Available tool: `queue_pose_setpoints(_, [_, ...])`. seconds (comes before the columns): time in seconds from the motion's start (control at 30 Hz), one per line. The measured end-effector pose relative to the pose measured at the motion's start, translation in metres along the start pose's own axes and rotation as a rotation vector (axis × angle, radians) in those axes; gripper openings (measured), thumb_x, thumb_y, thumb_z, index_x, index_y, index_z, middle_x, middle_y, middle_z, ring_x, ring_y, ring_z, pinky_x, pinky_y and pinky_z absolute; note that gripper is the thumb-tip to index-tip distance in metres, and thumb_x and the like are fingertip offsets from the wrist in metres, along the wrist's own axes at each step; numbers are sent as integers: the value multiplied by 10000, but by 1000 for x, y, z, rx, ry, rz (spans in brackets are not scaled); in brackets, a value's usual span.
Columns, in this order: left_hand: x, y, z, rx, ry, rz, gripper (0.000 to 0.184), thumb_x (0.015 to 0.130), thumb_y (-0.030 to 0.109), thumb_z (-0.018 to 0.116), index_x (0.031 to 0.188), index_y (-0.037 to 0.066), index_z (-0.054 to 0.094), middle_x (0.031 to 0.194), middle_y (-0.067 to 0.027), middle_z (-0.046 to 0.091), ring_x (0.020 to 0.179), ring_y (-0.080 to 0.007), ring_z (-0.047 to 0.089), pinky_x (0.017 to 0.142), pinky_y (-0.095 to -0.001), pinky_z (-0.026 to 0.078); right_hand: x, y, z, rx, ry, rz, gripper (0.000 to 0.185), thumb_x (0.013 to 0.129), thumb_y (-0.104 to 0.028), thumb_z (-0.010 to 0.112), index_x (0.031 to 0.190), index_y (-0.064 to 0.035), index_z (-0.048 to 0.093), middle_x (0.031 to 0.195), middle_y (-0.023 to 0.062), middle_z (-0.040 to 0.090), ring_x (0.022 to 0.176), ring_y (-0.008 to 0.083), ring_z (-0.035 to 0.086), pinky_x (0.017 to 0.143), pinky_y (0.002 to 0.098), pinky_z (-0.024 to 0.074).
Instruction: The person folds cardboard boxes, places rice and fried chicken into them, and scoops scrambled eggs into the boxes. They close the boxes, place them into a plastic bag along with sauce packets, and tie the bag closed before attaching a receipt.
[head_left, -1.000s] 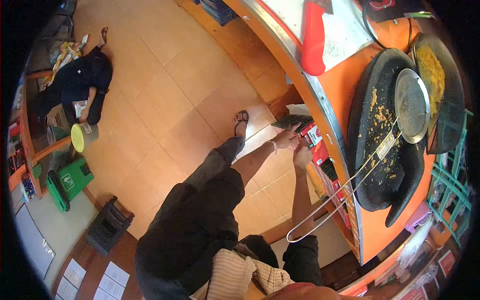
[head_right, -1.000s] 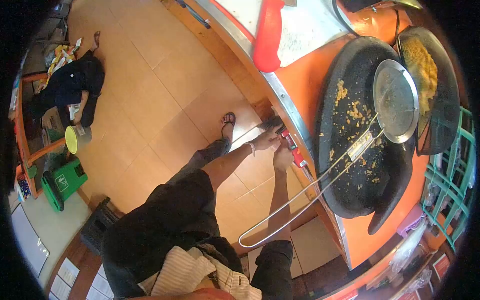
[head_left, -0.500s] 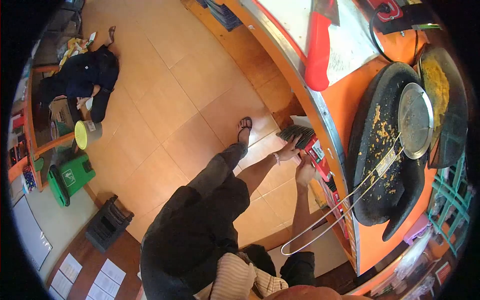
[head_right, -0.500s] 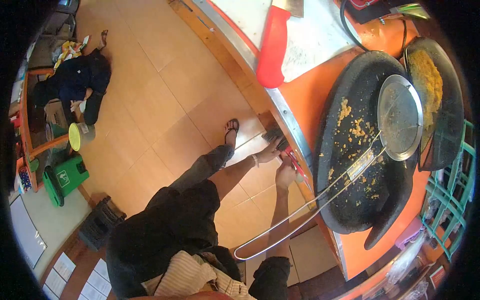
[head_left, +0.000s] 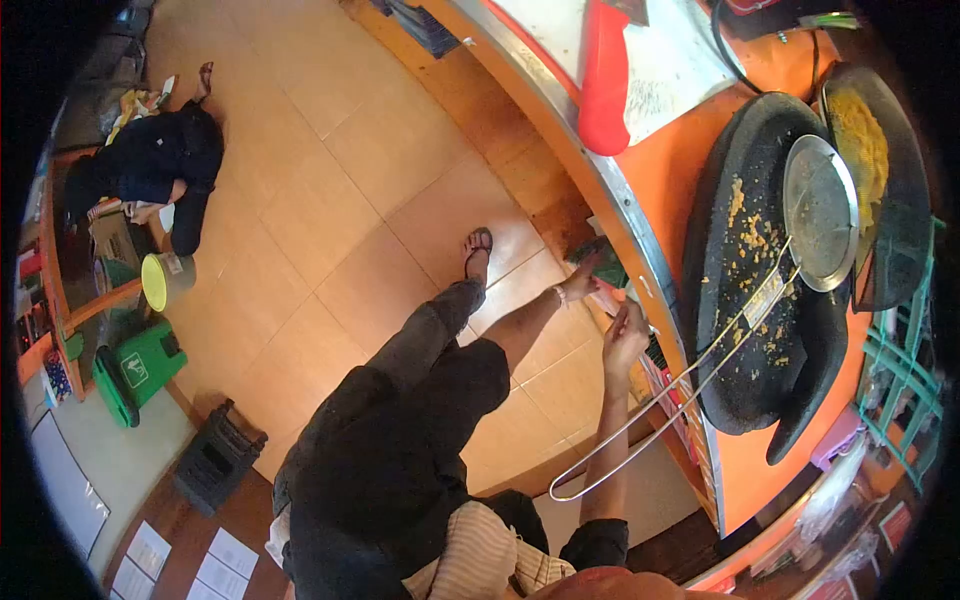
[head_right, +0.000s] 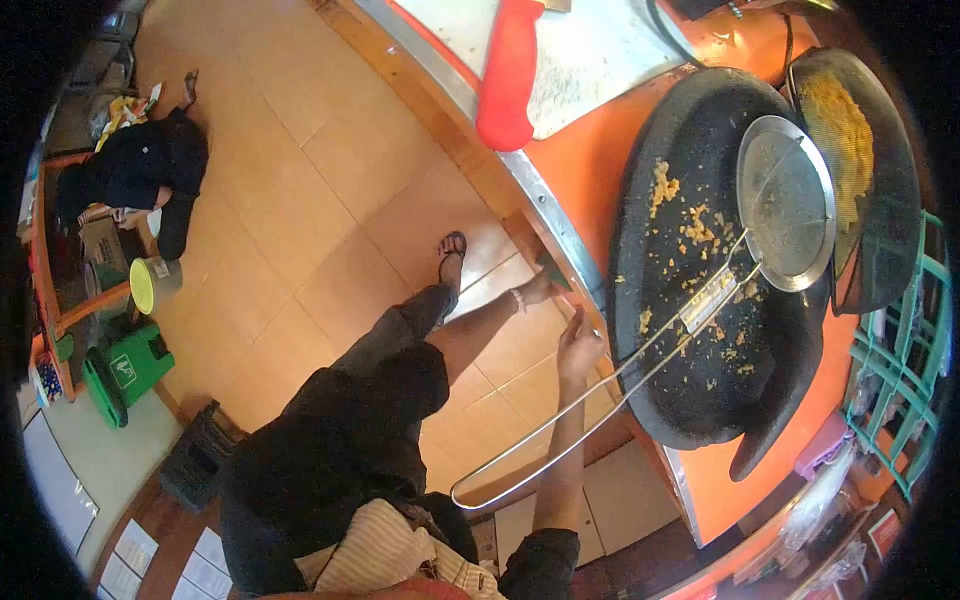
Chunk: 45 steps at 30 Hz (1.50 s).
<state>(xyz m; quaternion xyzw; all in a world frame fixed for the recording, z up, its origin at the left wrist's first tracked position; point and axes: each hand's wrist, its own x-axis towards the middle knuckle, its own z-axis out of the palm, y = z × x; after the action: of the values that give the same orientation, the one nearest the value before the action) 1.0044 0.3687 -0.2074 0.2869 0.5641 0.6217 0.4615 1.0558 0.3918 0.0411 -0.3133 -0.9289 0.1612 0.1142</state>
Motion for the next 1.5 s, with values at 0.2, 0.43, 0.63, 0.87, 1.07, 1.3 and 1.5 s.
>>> queue_pose_setpoints(0.2, [-37,27,-32,-161,-39,-182,715,800,181,526,1373,119,104,1419,-92,118,1276,-284,191,987,-375,287,-38,-66,-13,207,23,-222,105,754,4,528,838,-24,583,690,149,561,643,320,560,654,414,443])
queue_pose_setpoints(0.43, [-191,166,-156,-743,-41,-555,736,808,228,550,1373,124,89,1415,-89,130,1273,-270,202,972,-371,307,-86,-155,-46,445,-205,-130,67,789,-48,534,823,-20,585,735,162,581,641,318,574,580,372,449])
queue_pose_setpoints(0.63, [-318,380,-232,-443,91,-437,808,785,350,612,1367,135,94,1373,-121,203,1249,-245,237,964,-357,318,-92,-263,-53,544,-526,-264,136,815,-134,517,913,-80,594,791,119,612,752,300,596,650,387,463])
queue_pose_setpoints(0.87, [-326,446,-324,-149,206,-399,730,754,287,663,1310,117,221,1193,-109,386,1091,-183,400,888,-300,379,11,-379,-59,599,-648,-628,145,808,-165,544,913,-79,595,876,126,603,813,281,590,680,357,458])
queue_pose_setpoints(1.07, [-306,510,-439,384,662,299,686,724,249,685,1252,62,290,1182,-146,394,1108,-236,386,922,-346,347,134,-534,-77,434,-825,-474,236,841,-217,538,977,-25,566,881,144,605,787,235,591,688,325,449])
queue_pose_setpoints(1.3, [-314,619,-576,525,955,354,707,712,146,686,1277,50,271,1164,-144,411,1109,-228,402,920,-337,357,225,-674,5,1161,-735,-471,242,869,-155,508,1019,33,533,877,92,603,814,148,557,687,286,437])
queue_pose_setpoints(1.5, [-282,681,-670,173,1029,391,703,724,11,634,1304,63,241,1206,-124,407,1081,-172,446,877,-295,407,317,-761,33,1042,-804,-407,245,883,-188,493,835,35,581,705,10,540,667,53,475,559,232,384])
